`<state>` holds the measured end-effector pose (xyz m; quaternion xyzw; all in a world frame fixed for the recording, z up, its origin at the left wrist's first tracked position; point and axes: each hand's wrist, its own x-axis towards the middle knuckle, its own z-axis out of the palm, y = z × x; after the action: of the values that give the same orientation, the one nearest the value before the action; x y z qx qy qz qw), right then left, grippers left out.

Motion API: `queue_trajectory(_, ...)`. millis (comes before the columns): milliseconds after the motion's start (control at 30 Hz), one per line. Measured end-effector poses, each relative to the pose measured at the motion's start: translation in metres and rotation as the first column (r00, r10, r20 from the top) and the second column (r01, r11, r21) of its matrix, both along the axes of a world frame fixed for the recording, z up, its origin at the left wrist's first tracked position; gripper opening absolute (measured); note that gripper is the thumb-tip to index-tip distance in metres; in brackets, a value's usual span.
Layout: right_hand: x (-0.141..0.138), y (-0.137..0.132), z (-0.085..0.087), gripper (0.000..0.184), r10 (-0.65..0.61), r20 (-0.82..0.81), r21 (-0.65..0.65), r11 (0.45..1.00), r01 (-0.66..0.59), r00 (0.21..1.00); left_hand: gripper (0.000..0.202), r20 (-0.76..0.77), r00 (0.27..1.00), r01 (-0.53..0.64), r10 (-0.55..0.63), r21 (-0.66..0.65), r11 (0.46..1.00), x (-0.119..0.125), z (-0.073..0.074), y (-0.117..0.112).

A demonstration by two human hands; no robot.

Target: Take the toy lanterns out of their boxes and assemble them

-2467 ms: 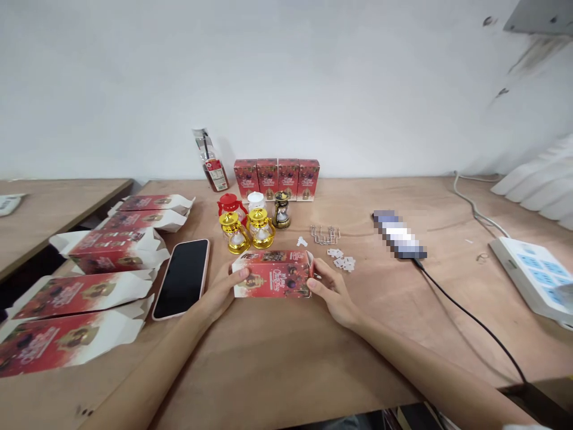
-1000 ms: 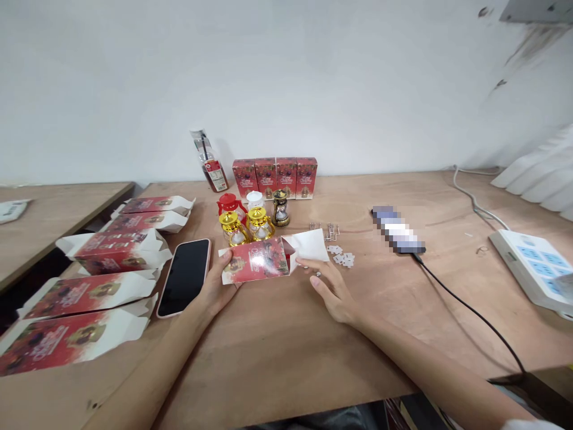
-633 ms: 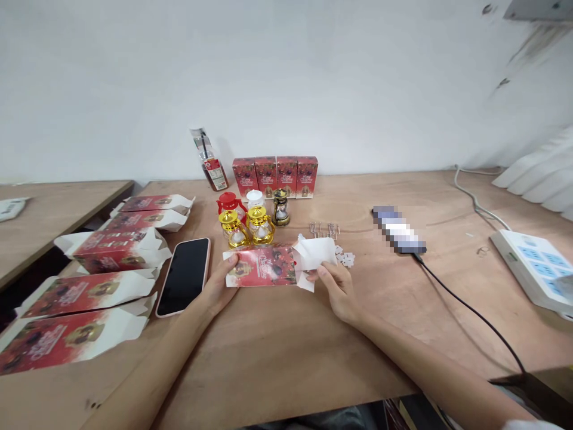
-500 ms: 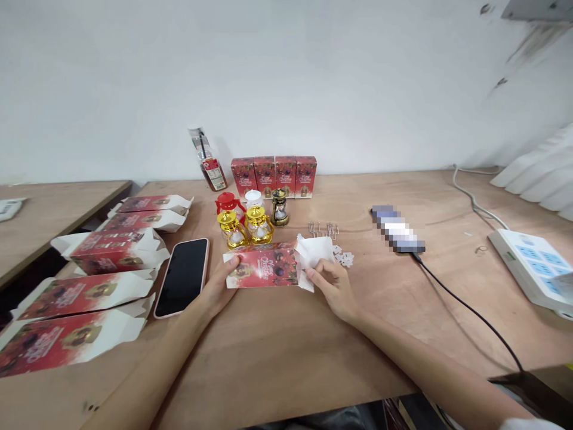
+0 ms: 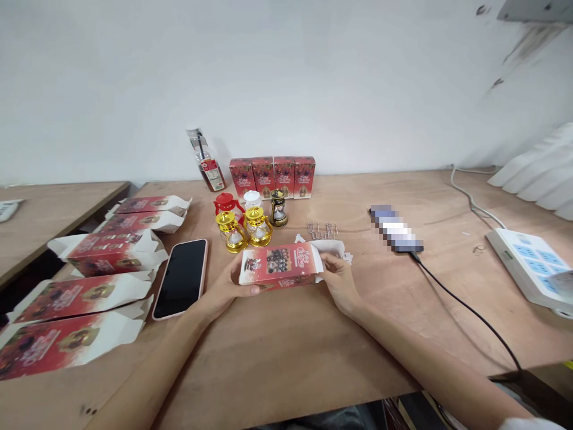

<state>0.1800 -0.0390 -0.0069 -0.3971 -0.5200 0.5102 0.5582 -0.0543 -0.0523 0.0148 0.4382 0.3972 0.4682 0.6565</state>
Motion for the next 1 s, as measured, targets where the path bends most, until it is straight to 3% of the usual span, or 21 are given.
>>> queue_trajectory(133,0.009,0.012,0.004,0.015,-0.131,-0.163,0.052,0.989,0.141,0.978,0.066,0.065,0.994,-0.082,0.084,-0.035,0.996,-0.005,0.000,0.002)
queue_trajectory(300,0.045,0.040,0.021,0.012,-0.269,-0.478,-0.071,0.961,0.269,0.836,0.051,0.190,0.944,-0.249,0.269,-0.124,0.961,-0.008,0.003,0.008)
queue_trajectory(400,0.070,0.054,0.029,0.009,-0.410,-0.518,-0.085,0.898,0.432,0.750,0.043,0.292,0.901,-0.262,0.321,-0.223,0.939,-0.005,0.010,0.008)
queue_trajectory(467,0.082,0.059,0.030,0.008,-0.529,-0.517,-0.079,0.813,0.577,0.673,0.045,0.342,0.891,-0.213,0.298,-0.264,0.941,-0.003,0.014,0.007)
queue_trajectory(533,0.087,0.062,0.028,0.009,-0.610,-0.485,-0.010,0.721,0.693,0.627,0.048,0.366,0.890,-0.171,0.273,-0.288,0.942,-0.001,0.015,0.005)
queue_trajectory(633,0.085,0.062,0.022,0.013,-0.655,-0.370,0.190,0.641,0.744,0.659,0.046,0.378,0.894,-0.126,0.241,-0.305,0.944,0.001,0.012,0.005)
queue_trajectory(700,0.082,0.062,0.018,0.017,-0.671,-0.268,0.294,0.627,0.722,0.691,0.044,0.384,0.897,-0.102,0.221,-0.307,0.946,0.001,0.008,0.006)
queue_trajectory(867,0.081,0.060,0.013,0.023,-0.687,-0.011,0.402,0.662,0.632,0.726,0.047,0.371,0.918,-0.029,0.142,-0.294,0.955,0.001,0.002,0.006)
queue_trajectory(933,0.078,0.054,0.015,0.025,-0.721,0.095,0.488,0.634,0.599,0.686,0.046,0.358,0.929,0.013,0.095,-0.286,0.958,0.001,0.001,0.006)
queue_trajectory(1000,0.068,0.042,0.016,0.029,-0.767,0.162,0.616,0.570,0.544,0.621,0.046,0.348,0.937,0.062,0.041,-0.278,0.959,0.000,0.001,0.005)
